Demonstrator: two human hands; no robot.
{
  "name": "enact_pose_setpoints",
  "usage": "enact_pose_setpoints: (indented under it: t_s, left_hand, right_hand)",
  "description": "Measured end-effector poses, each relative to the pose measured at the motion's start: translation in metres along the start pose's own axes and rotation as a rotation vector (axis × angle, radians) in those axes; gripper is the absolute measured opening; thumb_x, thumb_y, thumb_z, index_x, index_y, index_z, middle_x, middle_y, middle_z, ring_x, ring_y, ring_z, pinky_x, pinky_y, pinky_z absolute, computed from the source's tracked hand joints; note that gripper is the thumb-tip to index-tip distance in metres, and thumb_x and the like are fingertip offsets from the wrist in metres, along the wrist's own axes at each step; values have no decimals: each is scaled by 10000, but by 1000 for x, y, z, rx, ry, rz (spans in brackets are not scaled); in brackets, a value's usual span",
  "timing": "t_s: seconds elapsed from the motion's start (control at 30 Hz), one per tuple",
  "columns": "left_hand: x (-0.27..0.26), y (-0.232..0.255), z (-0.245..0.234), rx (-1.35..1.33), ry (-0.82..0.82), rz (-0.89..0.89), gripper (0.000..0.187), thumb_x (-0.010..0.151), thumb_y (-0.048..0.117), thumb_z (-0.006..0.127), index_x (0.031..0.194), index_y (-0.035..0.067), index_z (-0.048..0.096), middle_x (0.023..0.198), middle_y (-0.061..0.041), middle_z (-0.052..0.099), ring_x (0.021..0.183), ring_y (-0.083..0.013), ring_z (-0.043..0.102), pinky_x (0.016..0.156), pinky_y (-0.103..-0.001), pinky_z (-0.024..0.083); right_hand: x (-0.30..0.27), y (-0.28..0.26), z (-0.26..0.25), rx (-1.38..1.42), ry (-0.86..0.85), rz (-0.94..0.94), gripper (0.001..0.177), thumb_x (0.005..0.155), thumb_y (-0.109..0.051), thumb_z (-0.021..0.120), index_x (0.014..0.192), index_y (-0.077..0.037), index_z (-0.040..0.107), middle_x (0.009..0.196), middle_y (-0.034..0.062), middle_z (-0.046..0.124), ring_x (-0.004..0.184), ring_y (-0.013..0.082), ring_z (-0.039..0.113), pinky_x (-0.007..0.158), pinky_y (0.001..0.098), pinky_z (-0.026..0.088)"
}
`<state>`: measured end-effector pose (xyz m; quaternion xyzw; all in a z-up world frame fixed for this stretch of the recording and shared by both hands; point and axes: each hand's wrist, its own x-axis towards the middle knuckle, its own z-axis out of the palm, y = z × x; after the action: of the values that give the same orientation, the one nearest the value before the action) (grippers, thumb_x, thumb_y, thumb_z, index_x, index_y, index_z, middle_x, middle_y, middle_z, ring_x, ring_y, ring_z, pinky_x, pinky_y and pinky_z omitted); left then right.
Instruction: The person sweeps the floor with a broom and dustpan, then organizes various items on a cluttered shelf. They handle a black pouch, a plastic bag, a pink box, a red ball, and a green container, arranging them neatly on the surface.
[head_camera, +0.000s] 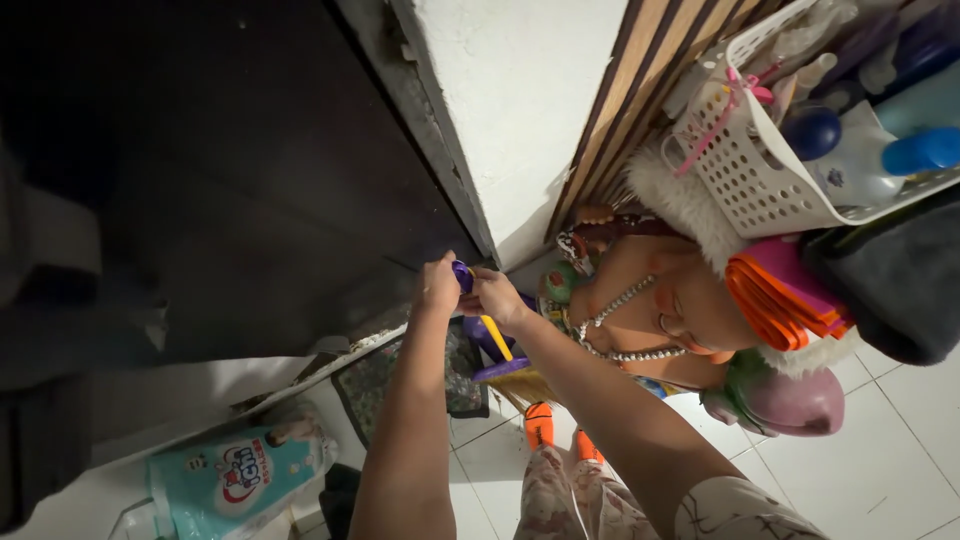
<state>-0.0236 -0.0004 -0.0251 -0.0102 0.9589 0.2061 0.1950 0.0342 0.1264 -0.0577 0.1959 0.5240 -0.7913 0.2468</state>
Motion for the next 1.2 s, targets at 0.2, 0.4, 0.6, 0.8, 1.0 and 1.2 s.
enact_pose_setpoints:
  t_s: [0.2, 0.4, 0.6, 0.8, 1.0, 1.2]
  left_hand:
    - [25, -16, 12, -12, -22, 2, 355, 1006, 141, 464, 1341, 197, 570, 1170, -245, 720, 1133, -450, 666, 934, -534, 545]
    - [32, -25, 10, -83, 51, 26, 478, 966, 255, 548, 1428, 242, 428, 1171, -286, 664, 1065, -509, 649, 893, -554, 537]
    - [26, -11, -8, -78, 30, -32, 570, 973, 390, 590, 1487, 299, 359, 1140, -285, 698, 1068, -511, 667, 930, -545, 540]
    - [18, -10, -11, -96, 57, 64, 679, 963, 394, 634, 1548, 378, 289, 1181, -301, 673, 1089, -510, 650, 902, -548, 542]
    - [21, -22, -2, -109, 139, 199, 725, 944, 360, 667, 1547, 303, 269, 1209, -288, 670, 1073, -483, 661, 895, -522, 540]
    - [-13, 11, 33, -738, -39, 111, 792, 963, 413, 621, 1582, 249, 156, 1104, -199, 671, 758, -299, 676, 652, -419, 534]
  right_hand:
    - [20, 17, -15, 176, 19, 84, 700, 946, -75, 537, 1591, -82, 264, 1284, 146, 664, 1185, 249, 633, 986, 434, 522]
    - [-5, -2, -26, 83, -52, 101, 751, 927, -120, 454, 1638, -165, 219, 1391, 104, 560, 1215, 324, 646, 1039, 469, 536]
    - [-77, 1, -68, -88, -96, 47, 618, 971, -208, 490, 1577, -131, 396, 1413, 173, 622, 1175, 310, 683, 1033, 438, 544]
    - [-190, -9, -126, -189, -35, 24, 553, 968, -222, 536, 1507, -99, 522, 1348, 150, 694, 1186, 280, 690, 989, 366, 572]
    - [-292, -43, -150, 17, 146, 52, 431, 928, -161, 510, 1342, -73, 593, 1092, 143, 725, 829, 267, 720, 621, 367, 609]
    - [-341, -3, -216, 158, 510, -282, 273, 993, -148, 543, 1181, -5, 680, 926, 105, 672, 732, 148, 618, 558, 241, 472]
